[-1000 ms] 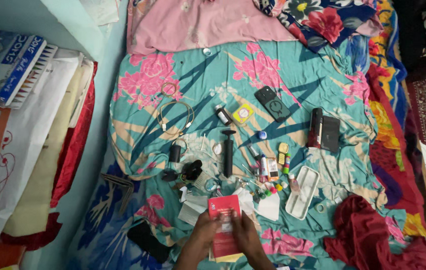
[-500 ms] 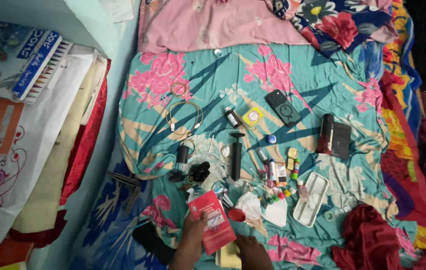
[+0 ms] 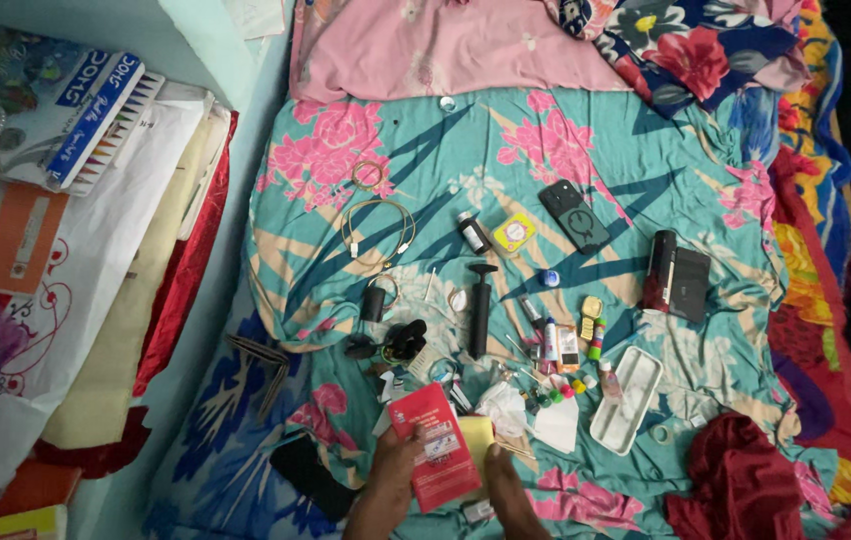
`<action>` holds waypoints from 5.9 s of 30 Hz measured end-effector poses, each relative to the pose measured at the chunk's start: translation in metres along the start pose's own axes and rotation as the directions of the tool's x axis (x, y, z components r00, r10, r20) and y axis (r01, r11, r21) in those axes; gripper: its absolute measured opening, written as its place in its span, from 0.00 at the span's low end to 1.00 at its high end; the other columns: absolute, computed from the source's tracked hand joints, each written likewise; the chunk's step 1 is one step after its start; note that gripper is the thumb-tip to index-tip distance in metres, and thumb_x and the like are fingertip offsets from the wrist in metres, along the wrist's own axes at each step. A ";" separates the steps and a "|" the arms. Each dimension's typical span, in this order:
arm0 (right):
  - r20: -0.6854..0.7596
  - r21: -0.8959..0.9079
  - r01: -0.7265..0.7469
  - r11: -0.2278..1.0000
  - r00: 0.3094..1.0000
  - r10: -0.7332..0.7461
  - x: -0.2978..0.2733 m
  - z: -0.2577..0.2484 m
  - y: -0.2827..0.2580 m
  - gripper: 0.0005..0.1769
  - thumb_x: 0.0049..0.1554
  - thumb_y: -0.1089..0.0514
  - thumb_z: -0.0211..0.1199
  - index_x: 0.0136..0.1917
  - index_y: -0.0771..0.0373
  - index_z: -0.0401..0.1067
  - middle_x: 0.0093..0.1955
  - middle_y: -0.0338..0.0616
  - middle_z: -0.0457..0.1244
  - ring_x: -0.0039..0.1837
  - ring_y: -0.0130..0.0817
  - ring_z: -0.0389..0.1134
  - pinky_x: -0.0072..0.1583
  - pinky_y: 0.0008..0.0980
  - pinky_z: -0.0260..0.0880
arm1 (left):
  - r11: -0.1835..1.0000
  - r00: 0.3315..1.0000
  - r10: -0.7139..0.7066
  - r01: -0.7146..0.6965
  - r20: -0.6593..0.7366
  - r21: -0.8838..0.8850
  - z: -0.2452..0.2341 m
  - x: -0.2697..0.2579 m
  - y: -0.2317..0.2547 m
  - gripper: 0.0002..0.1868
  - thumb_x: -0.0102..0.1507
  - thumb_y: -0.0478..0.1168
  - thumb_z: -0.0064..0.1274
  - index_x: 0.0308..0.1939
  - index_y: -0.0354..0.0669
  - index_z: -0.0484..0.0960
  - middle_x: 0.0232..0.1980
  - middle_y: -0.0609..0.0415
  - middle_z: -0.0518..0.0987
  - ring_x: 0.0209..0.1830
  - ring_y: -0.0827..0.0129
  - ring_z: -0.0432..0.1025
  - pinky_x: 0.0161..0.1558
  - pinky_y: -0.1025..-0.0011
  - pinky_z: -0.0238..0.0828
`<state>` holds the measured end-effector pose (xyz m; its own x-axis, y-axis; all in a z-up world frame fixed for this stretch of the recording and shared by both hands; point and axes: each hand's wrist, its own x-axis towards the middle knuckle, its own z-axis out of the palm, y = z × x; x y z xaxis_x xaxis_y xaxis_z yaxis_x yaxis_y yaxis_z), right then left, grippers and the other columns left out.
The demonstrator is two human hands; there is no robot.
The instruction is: The person picks up and organizes various personal items including a packet of cotton swabs, a jar, a watch, and multiple small containers from a shelf and a bed.
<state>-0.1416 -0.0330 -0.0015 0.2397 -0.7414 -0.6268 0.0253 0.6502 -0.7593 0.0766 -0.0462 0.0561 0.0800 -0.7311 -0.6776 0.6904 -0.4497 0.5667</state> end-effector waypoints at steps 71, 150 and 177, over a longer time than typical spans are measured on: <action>-0.069 -0.963 -0.042 0.268 0.993 -0.093 0.078 0.147 -0.055 0.30 0.54 0.54 0.70 0.68 0.55 0.68 0.56 0.54 0.69 0.59 0.53 0.71 0.58 0.47 0.71 | 0.962 0.906 0.265 -0.227 -0.331 0.151 -0.170 0.007 -0.001 0.18 0.65 0.37 0.57 0.58 0.39 0.76 0.46 0.51 0.81 0.41 0.68 0.76 0.45 0.64 0.76; 0.895 -0.210 0.482 0.850 0.445 -0.032 -0.497 0.585 -0.448 0.26 0.58 0.58 0.56 0.69 0.67 0.63 0.50 0.57 0.71 0.48 0.41 0.73 0.50 0.37 0.74 | 0.489 0.233 0.661 -0.855 -0.714 0.174 -0.046 -0.697 0.433 0.15 0.58 0.34 0.61 0.48 0.32 0.83 0.44 0.44 0.86 0.40 0.61 0.81 0.40 0.61 0.79; 0.922 -0.147 0.702 0.697 0.353 -0.161 -0.364 0.650 -0.459 0.20 0.58 0.57 0.66 0.59 0.73 0.77 0.48 0.53 0.74 0.45 0.34 0.72 0.48 0.35 0.74 | 0.633 0.150 0.577 -0.704 -0.803 0.323 -0.055 -0.615 0.465 0.52 0.59 0.32 0.60 0.77 0.41 0.40 0.54 0.39 0.80 0.41 0.58 0.80 0.36 0.61 0.80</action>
<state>0.3903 0.0464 0.6883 0.9750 -0.2133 0.0619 0.0431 -0.0917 -0.9949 0.3877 0.2228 0.7102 0.9876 0.0431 -0.1512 0.1483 0.0643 0.9868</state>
